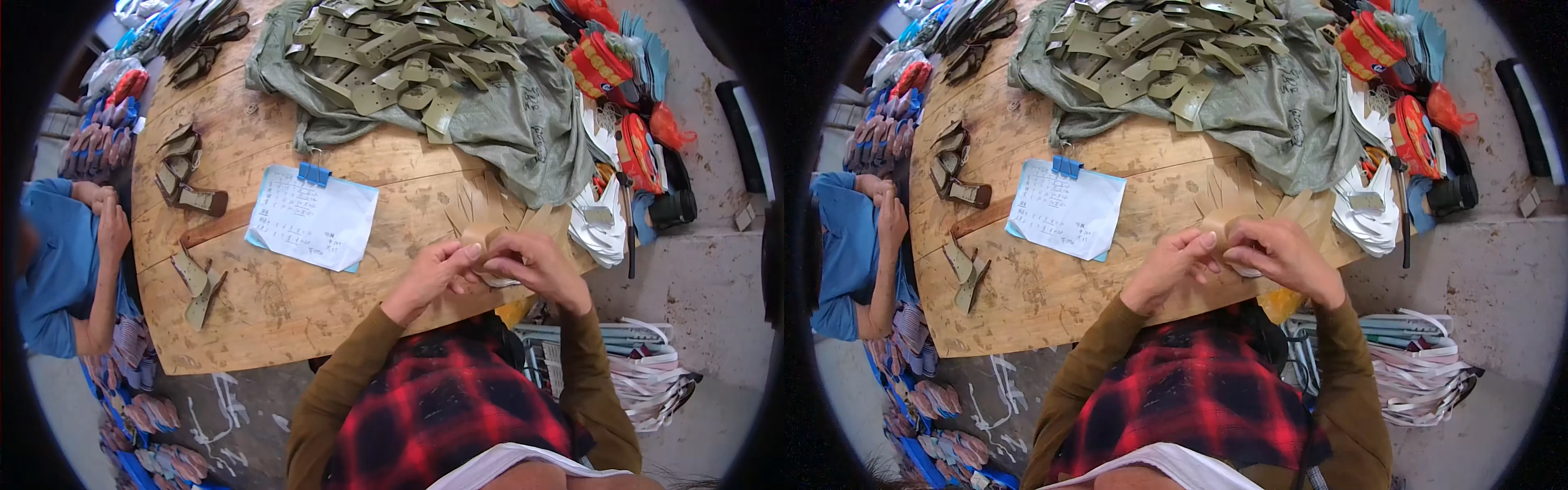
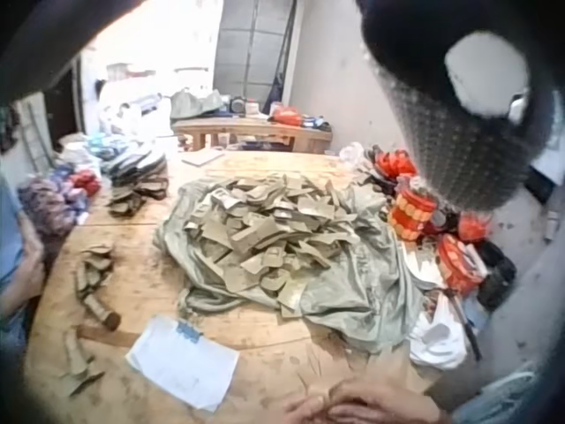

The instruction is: The person assembles shoe components by hand at a wooden workbench. They pick up a cardboard template and a piece of green material, align them, and fold the material around the template. The person uses a hammer to tap the folded material, then places the finished piece on the table. This process is repeated with multiple units throughout the clip.

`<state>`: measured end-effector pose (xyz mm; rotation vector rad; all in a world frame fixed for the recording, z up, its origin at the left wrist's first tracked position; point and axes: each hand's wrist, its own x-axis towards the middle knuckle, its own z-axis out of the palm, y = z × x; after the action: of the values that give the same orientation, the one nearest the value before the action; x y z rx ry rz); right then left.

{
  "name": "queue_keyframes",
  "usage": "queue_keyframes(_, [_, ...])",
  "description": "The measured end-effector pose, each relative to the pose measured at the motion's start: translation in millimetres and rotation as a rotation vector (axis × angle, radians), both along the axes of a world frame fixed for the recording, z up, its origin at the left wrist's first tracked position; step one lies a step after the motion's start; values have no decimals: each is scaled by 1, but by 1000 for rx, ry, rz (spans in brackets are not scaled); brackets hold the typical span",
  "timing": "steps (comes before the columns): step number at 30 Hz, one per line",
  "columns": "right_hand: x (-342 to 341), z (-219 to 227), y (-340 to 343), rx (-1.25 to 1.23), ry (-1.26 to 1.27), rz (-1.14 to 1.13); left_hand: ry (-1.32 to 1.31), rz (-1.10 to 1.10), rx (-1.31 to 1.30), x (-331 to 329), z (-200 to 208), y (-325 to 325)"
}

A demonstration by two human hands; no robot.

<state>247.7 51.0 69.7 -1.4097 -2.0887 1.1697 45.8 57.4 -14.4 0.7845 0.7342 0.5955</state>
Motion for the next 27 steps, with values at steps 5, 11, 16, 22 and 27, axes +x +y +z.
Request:
queue_keyframes(5, [-6,9,81,96,111,-34,-324,315,-64,-36,22,1])
queue_keyframes(11, [-5,-69,214,818,-469,202,-463,371,-158,-105,26,-21])
queue_keyframes(16, [-14,-60,207,777,-493,219,-615,450,-208,-138,14,-51])
queue_keyframes(22, [-15,-71,211,882,-473,182,-713,461,-232,-116,19,-45])
queue_keyframes(27, [-11,-75,214,966,-437,186,-748,426,-171,-100,26,-38])
